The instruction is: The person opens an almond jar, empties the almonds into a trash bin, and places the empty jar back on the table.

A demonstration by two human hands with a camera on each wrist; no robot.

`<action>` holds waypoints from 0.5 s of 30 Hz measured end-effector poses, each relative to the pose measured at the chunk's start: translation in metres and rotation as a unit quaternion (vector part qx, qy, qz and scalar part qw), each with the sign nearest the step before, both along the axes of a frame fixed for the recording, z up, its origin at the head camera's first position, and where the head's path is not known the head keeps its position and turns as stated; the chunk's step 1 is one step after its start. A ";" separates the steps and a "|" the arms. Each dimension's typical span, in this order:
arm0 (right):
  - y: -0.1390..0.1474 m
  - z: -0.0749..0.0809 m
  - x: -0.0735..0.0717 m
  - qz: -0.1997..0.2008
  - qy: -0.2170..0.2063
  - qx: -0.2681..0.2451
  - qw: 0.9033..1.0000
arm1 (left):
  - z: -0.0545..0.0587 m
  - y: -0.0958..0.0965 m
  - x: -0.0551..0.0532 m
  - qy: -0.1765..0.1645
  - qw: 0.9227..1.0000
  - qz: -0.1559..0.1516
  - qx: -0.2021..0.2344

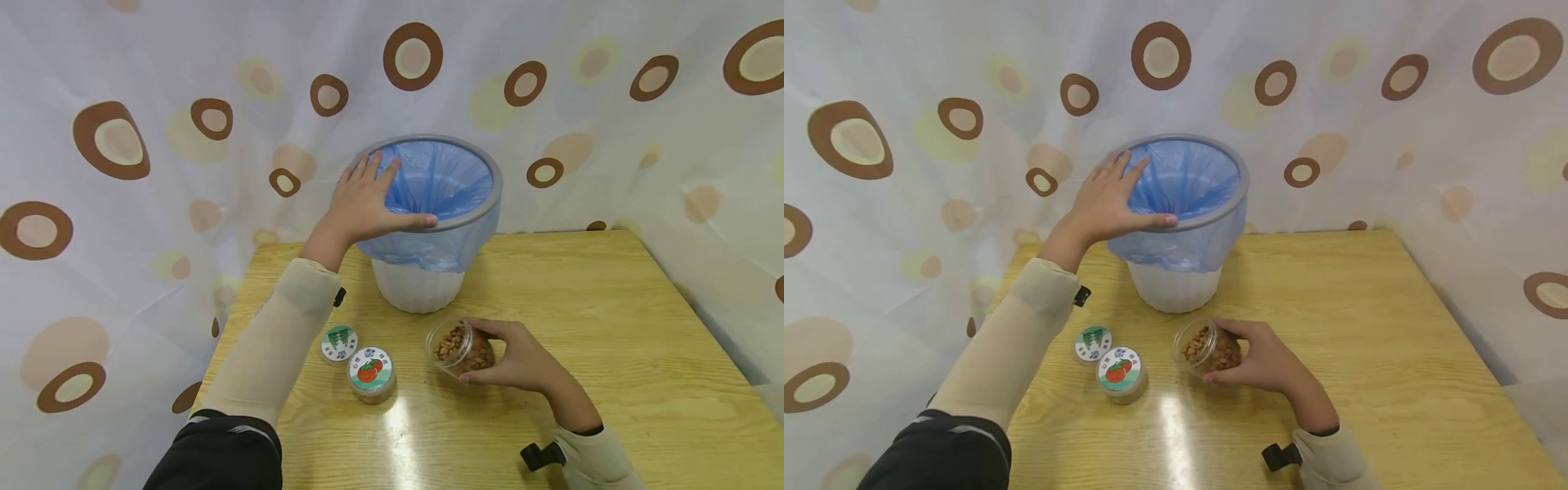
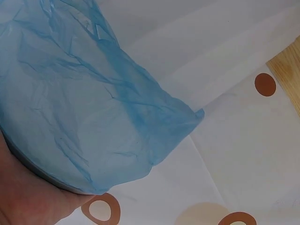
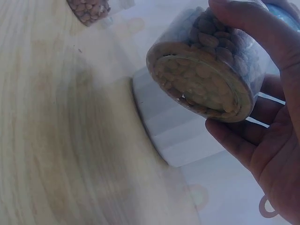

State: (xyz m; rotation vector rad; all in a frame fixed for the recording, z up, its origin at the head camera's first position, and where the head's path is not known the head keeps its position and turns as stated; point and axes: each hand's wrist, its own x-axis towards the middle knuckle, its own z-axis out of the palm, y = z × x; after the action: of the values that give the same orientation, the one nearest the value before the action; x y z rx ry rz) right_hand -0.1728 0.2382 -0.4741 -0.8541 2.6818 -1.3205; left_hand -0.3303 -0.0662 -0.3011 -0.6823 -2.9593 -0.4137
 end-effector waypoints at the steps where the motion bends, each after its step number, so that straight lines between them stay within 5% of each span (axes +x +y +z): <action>1: 0.000 0.001 0.000 0.000 0.006 0.000 1.000 | 0.000 0.000 0.000 0.000 1.000 0.001 -0.001; 15: 0.012 0.027 -0.005 -0.026 0.065 -0.020 0.997 | -0.001 0.000 -0.001 -0.004 1.000 0.007 0.004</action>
State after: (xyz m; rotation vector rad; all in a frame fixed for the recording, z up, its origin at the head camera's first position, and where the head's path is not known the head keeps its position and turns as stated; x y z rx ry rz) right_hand -0.1774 0.2502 -0.4475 -0.9099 2.8027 -1.3808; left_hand -0.3317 -0.0665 -0.3021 -0.6591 -2.9676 -0.4276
